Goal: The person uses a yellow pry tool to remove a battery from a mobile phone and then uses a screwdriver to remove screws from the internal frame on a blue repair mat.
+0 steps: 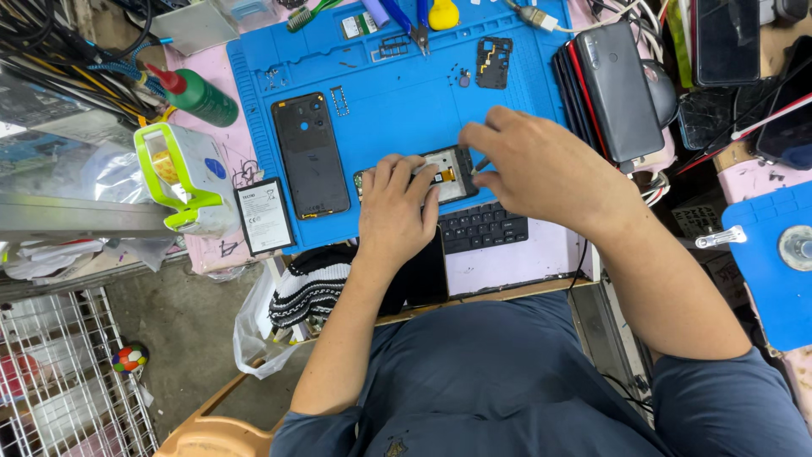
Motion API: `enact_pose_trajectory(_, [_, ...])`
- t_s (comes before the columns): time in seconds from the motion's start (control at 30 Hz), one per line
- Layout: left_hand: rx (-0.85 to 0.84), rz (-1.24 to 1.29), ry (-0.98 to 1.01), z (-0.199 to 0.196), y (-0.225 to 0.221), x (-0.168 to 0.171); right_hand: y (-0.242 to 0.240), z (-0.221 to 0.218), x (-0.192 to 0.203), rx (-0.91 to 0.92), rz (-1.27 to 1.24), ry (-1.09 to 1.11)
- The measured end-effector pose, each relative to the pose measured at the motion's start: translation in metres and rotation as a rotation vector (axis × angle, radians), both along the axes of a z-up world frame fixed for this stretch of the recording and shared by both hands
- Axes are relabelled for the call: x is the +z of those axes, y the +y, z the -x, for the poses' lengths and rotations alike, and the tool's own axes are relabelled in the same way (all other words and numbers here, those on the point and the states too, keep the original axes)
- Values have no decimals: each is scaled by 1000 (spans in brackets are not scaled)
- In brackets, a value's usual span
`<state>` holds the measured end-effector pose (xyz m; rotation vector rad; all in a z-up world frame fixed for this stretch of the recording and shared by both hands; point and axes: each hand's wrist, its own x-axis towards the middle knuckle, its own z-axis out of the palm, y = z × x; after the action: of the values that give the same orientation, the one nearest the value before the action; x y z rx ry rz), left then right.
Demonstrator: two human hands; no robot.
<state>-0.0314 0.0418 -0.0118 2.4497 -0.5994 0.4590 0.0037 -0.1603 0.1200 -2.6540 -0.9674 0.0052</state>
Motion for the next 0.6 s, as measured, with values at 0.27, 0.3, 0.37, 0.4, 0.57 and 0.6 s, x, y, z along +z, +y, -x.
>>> enact_pose_trajectory(0.27, [4,-6,-27,-1,0,-1,-2,0,0,50,-13,-36])
enact_pose_trajectory(0.3, [4,-7,-30,-1,0,0,-2,0,0,73,-40,-61])
enact_pose_trajectory(0.37, [2,-4,-24,-1,0,0,-1,0,-1,-67,76,50])
enact_pose_trajectory(0.4, [2,-3,-21,-1,0,0,0,0,-2,-138,133,105])
enact_pose_trajectory(0.57, [4,-10,-27,-1,-1,-1,-6,2,-4,-63,76,45])
enact_pose_trajectory(0.6, [5,-10,-26,-1,-1,-1,-7,3,-4,-31,27,7])
